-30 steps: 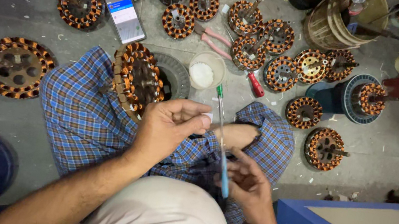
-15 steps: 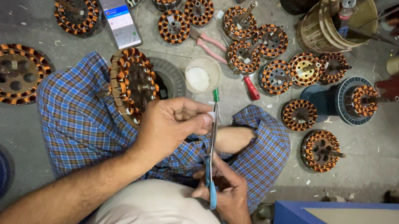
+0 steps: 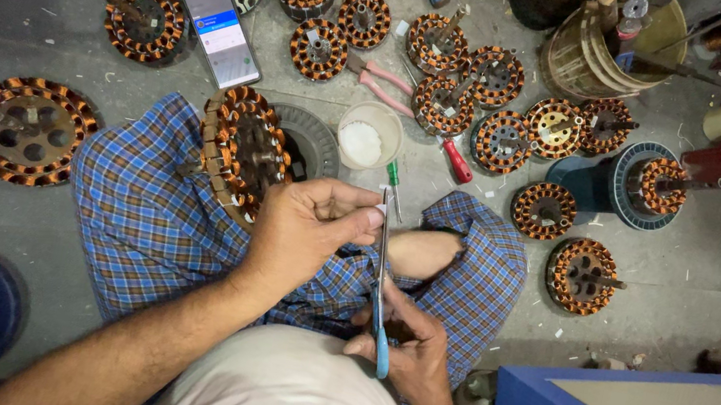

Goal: The person sits on the floor and works on a motor stator, inserting small white insulating pieces into the copper windings. They use a screwdriver to push the pieces in and scissors to trim excess material. Several other stators are visible on the floor.

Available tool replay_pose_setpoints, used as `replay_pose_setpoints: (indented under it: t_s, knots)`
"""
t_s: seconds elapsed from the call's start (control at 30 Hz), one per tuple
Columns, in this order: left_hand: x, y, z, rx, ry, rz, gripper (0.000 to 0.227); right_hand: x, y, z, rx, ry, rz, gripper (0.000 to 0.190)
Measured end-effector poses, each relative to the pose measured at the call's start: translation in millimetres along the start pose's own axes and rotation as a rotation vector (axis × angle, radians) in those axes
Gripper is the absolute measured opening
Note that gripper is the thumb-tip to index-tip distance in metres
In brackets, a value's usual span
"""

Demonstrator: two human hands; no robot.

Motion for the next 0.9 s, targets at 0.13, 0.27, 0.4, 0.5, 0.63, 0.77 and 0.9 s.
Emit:
replay_pose_setpoints:
  t_s: [0.13,0.27,0.4,0.5,0.63,0.77,0.9]
  knots:
    - [1.2,-0.1,0.7,-0.008,0.006,-0.001,0.016,1.5,-0.7,1.8,0.064,-0.023,0.009,0.093]
    - [1.9,2.4,-2.1,-0.001,-0.022,0.011,0.015,3.3,-1.3,2.9,0.017,-0.023,0.004,0.09]
    - [1.6,3.4,-2.3,0.008,-0.017,-0.019,0.016,5.2,-9.5,-7.1,0.036,0.069,0.049,0.092]
    - [6.0,0.4,-2.5,0.014,-0.032,-0.006,0.017,6.7,-33.3,-18.6,0.056,0.413,0.242,0.107]
    - [11.7,-7.3,-0.5,-0.094,0.063,-0.012,0.018,13.9,-62.5,-33.2,1.019,0.723,0.141,0.093]
    - [22.8,-11.9,-2.6,-0.187,0.167,-0.031,0.019,18.7,-69.5,-13.3,1.387,0.554,-0.22,0.09]
    - [30.6,-9.8,-14.9,-0.059,0.004,-0.037,0.028,-2.0,-60.7,-19.1,1.36,0.465,-0.436,0.078]
Point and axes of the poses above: each hand's wrist, its own x-axis away from the middle knuckle, its own y-axis out of the palm, z = x × y, the point moved 3 cm from there along -x, towards the middle knuckle, and after that the axes turned 4 degrees about -z, right-handed, at the moved point
